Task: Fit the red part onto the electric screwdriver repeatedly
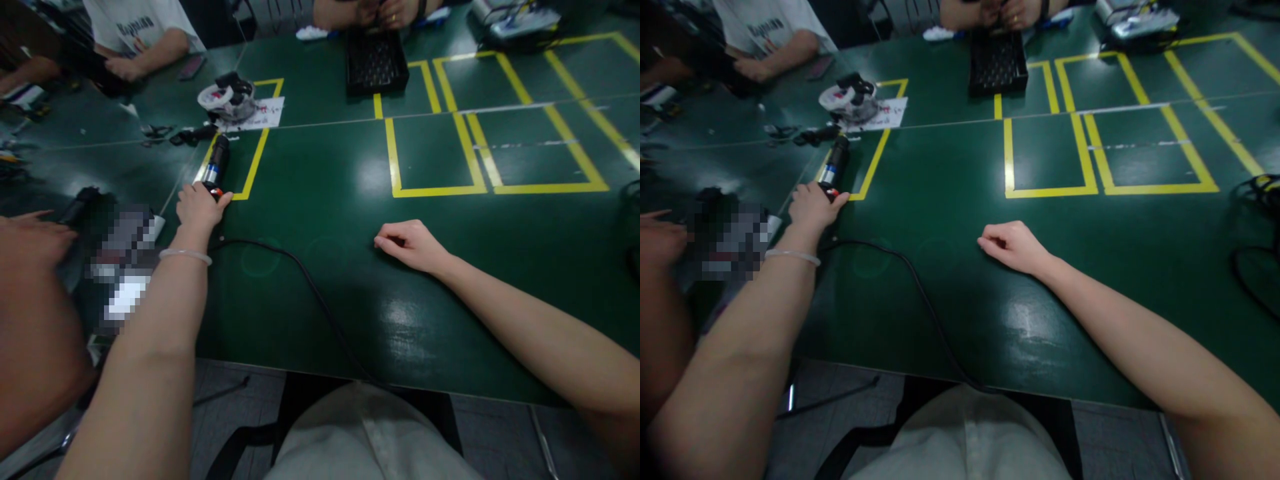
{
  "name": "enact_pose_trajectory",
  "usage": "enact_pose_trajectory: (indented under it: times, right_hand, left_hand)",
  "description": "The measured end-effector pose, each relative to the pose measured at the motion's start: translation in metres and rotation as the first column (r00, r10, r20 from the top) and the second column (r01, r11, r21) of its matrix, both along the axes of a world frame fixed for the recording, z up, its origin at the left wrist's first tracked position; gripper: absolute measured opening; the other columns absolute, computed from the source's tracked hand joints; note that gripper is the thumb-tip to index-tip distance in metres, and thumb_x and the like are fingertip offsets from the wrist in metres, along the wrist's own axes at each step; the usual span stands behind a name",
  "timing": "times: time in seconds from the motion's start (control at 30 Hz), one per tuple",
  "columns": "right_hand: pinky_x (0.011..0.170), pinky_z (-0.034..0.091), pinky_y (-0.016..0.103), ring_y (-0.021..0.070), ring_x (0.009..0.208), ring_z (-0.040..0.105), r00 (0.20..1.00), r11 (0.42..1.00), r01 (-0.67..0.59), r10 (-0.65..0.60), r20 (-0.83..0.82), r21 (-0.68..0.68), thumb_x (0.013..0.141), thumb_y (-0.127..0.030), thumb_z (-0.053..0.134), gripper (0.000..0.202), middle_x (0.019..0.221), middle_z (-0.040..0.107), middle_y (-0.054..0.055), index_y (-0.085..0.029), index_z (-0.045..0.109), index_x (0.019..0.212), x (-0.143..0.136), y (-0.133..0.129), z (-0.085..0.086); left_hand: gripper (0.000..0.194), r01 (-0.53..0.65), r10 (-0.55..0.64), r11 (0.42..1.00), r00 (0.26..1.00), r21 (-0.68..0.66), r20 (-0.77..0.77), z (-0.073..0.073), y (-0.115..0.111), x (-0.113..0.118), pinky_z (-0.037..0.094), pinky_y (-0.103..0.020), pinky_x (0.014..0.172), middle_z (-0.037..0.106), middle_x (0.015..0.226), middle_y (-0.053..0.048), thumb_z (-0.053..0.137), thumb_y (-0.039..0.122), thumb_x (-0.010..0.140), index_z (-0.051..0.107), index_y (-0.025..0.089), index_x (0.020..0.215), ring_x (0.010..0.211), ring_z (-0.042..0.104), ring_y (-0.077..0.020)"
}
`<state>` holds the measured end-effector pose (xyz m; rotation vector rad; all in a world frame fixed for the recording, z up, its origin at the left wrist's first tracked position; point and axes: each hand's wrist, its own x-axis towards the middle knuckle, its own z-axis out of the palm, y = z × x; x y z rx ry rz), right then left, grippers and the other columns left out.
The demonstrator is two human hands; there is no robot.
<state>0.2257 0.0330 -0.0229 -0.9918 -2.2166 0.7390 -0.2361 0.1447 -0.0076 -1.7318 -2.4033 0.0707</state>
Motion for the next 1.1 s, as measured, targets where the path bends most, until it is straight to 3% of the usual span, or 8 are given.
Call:
enact_pose_trajectory:
  times: [0.2,0.47,0.67,0.87,1.1]
  right_hand:
    - [0.057,0.035,0.023,0.0097,0.054,0.05,1.0,1.0,-0.001,0.001,0.003,0.009,0.097,-0.033,0.052,0.031,0.059,0.053,-0.003,-0.017,0.063,0.073,0.0,0.0,-0.001]
    - [0.056,0.034,0.024,0.0094,0.053,0.048,1.0,1.0,-0.001,0.001,-0.015,-0.01,0.097,-0.034,0.053,0.032,0.058,0.052,-0.003,-0.017,0.063,0.072,-0.002,0.001,-0.001]
    - [0.056,0.033,0.024,0.0095,0.052,0.046,1.0,0.999,0.008,-0.009,-0.027,-0.043,0.096,-0.035,0.053,0.032,0.057,0.05,-0.004,-0.017,0.063,0.071,-0.002,0.001,0.0]
    - [0.055,0.033,0.024,0.0095,0.053,0.047,0.999,0.999,0.02,-0.021,-0.029,-0.051,0.096,-0.035,0.053,0.033,0.058,0.053,-0.003,-0.017,0.064,0.072,-0.002,0.001,-0.001]
    - [0.055,0.032,0.024,0.0097,0.052,0.047,0.999,0.997,0.019,-0.022,-0.039,-0.073,0.096,-0.034,0.054,0.031,0.058,0.054,-0.003,-0.017,0.064,0.073,-0.002,0.001,-0.001]
  left_hand:
    - [0.072,-0.037,0.035,0.999,0.995,0.016,0.09,0.001,0.003,0.001,0.04,-0.05,0.1,0.044,0.141,-0.021,0.043,0.061,0.106,0.038,-0.001,0.141,0.118,0.042,-0.0315]
    - [0.057,-0.088,0.076,0.994,0.985,0.069,0.157,0.002,0.004,0.008,0.039,-0.043,0.094,0.047,0.134,-0.019,0.023,0.043,0.113,0.04,-0.004,0.14,0.114,0.044,-0.0276]
    - [0.055,-0.102,0.086,0.991,0.982,0.089,0.166,0.003,0.002,0.02,0.041,-0.044,0.094,0.049,0.131,-0.019,0.026,0.04,0.112,0.042,-0.005,0.139,0.114,0.047,-0.0283]
    - [0.052,-0.024,0.007,0.994,0.988,0.107,0.155,0.001,-0.01,0.039,0.042,-0.045,0.097,0.051,0.129,-0.017,0.03,0.042,0.111,0.048,-0.001,0.136,0.116,0.049,-0.0296]
    - [0.052,0.125,-0.139,0.984,0.984,0.123,0.112,-0.001,-0.039,0.075,0.049,-0.045,0.089,0.059,0.126,-0.021,0.031,0.047,0.109,0.056,0.009,0.136,0.113,0.057,-0.036]
